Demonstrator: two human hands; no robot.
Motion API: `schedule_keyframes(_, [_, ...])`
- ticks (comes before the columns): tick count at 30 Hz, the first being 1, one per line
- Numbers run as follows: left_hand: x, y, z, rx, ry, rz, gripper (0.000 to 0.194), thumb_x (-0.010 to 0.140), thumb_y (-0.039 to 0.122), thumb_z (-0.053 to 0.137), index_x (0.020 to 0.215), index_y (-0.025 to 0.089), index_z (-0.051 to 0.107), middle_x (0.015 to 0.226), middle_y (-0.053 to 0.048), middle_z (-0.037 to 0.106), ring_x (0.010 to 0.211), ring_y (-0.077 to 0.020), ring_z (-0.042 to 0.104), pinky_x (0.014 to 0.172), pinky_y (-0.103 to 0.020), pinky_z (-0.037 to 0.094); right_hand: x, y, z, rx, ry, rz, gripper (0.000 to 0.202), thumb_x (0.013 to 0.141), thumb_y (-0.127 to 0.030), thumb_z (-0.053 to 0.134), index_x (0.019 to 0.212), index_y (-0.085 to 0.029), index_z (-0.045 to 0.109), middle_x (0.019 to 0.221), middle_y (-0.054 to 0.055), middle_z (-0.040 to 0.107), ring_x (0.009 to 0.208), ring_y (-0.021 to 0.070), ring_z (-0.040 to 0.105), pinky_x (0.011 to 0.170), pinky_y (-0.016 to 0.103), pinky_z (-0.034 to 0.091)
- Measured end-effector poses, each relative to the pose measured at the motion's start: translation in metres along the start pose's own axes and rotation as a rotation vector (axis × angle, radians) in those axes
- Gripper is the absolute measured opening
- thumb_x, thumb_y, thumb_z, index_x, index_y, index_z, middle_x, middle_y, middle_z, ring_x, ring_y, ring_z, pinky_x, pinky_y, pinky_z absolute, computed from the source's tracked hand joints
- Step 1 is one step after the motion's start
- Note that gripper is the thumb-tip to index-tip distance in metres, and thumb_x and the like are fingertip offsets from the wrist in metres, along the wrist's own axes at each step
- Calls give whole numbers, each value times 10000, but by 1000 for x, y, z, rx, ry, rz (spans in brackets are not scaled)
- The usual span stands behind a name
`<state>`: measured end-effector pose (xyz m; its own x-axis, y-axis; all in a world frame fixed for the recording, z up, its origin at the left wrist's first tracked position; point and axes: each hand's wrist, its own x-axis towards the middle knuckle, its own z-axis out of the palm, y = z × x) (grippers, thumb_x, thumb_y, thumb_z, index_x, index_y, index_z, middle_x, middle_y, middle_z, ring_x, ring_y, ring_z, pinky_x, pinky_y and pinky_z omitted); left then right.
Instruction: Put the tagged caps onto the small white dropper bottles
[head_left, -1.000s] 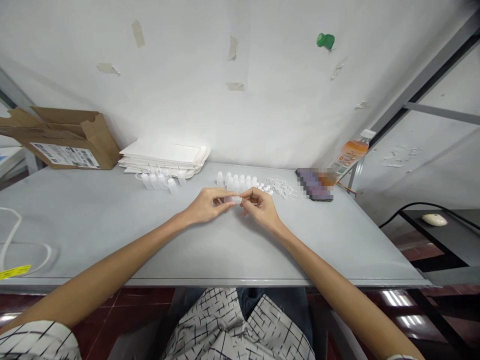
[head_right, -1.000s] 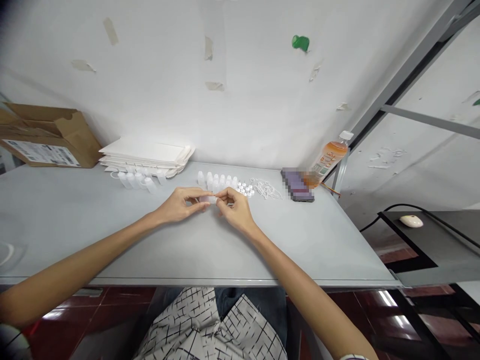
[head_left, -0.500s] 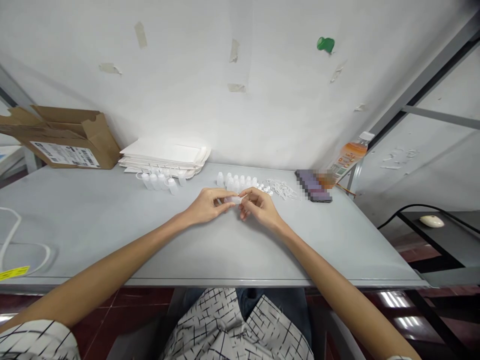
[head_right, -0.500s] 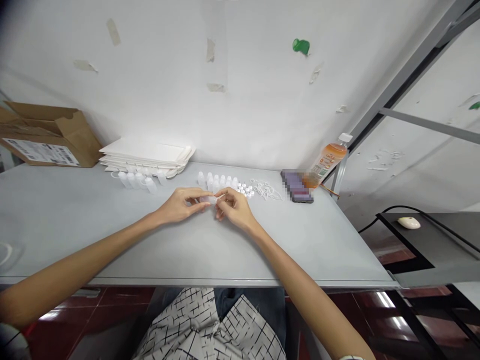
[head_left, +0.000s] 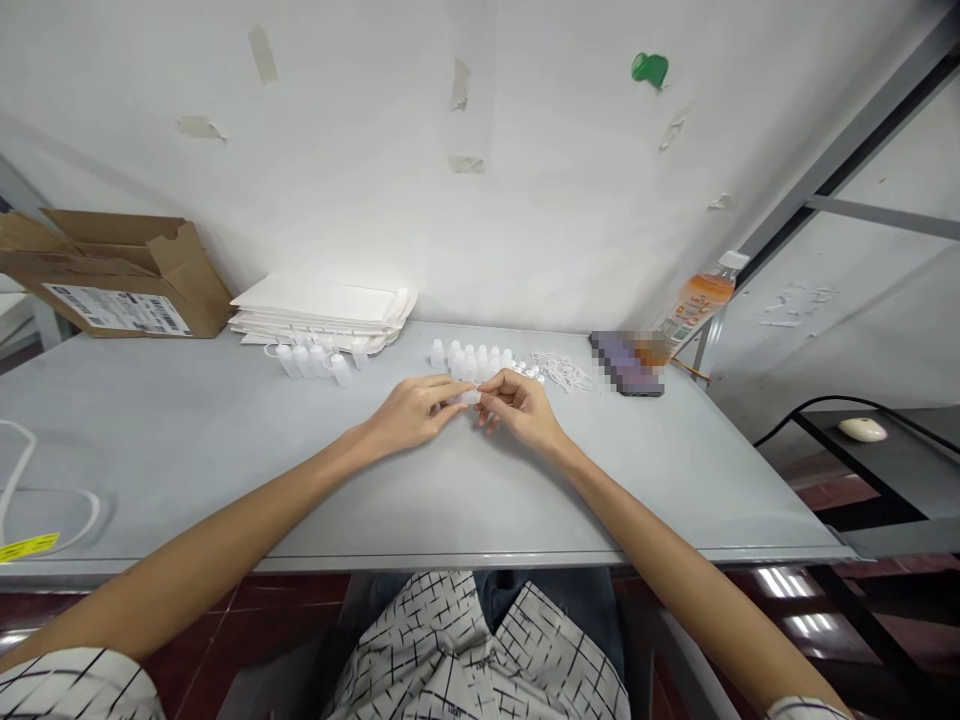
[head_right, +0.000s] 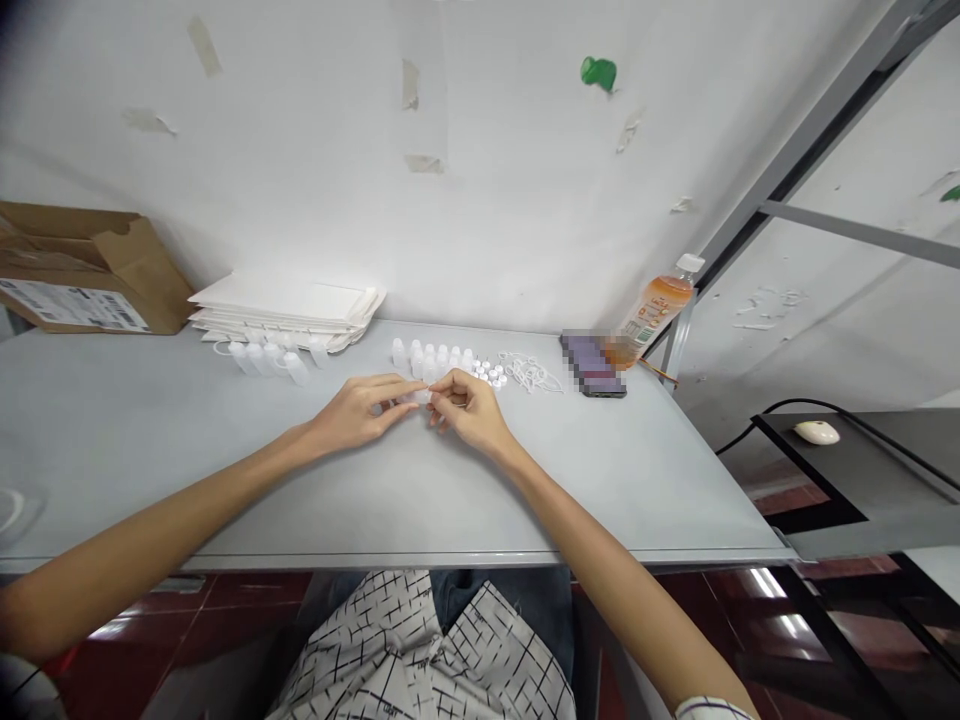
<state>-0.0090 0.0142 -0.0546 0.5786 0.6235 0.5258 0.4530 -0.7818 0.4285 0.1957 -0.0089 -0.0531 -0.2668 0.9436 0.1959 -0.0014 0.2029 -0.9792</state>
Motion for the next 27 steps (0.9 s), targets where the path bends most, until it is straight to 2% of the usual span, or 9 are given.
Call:
schedule_keyframes(7, [-1,1,1,52,-15,20,323,955,316,522,1182,170,700,858,-71,727,718,-155,635,634,-257,482,1,1,-1,-75,36,18,136,778,-288,660,840,-186,596,719,17,665,588,137,631,474,245,504])
schedule_keyframes(13, [0,2,0,112,-8,61,319,963,316,514,1191,182,692,844,-59,722,666,-139,615,592,-240,446,0,-7,-1,53,6,139,143,749,-267,673,855,-190,614,737,20,684,550,135,639,477,263,520])
schedule_keyframes(18, [2,6,-2,92,43,56,295,948,302,534,1147,182,717,849,-67,721,673,-138,613,591,-241,455,0,-12,0,103,-15,169,208,762,-306,697,924,-182,656,787,38,697,562,146,656,495,287,549])
schedule_keyframes(20, [4,9,-4,-16,54,-29,298,923,338,573,1118,179,732,869,-72,732,675,-138,629,599,-244,485,0,-12,0,101,-5,161,221,768,-334,707,915,-172,680,794,47,703,581,147,662,506,283,551])
schedule_keyframes(25, [9,15,-10,-509,21,-424,465,887,490,601,1126,110,722,749,-79,721,548,-146,649,512,-262,539,1,-13,-3,107,59,70,252,752,-366,748,899,-165,709,826,59,725,643,154,677,537,284,565])
schedule_keyframes(27, [11,14,-11,-665,7,-477,494,865,524,624,1092,97,727,736,-82,704,533,-150,650,473,-262,539,1,-13,-4,96,61,40,264,749,-366,757,912,-163,712,825,56,723,643,152,677,534,279,565])
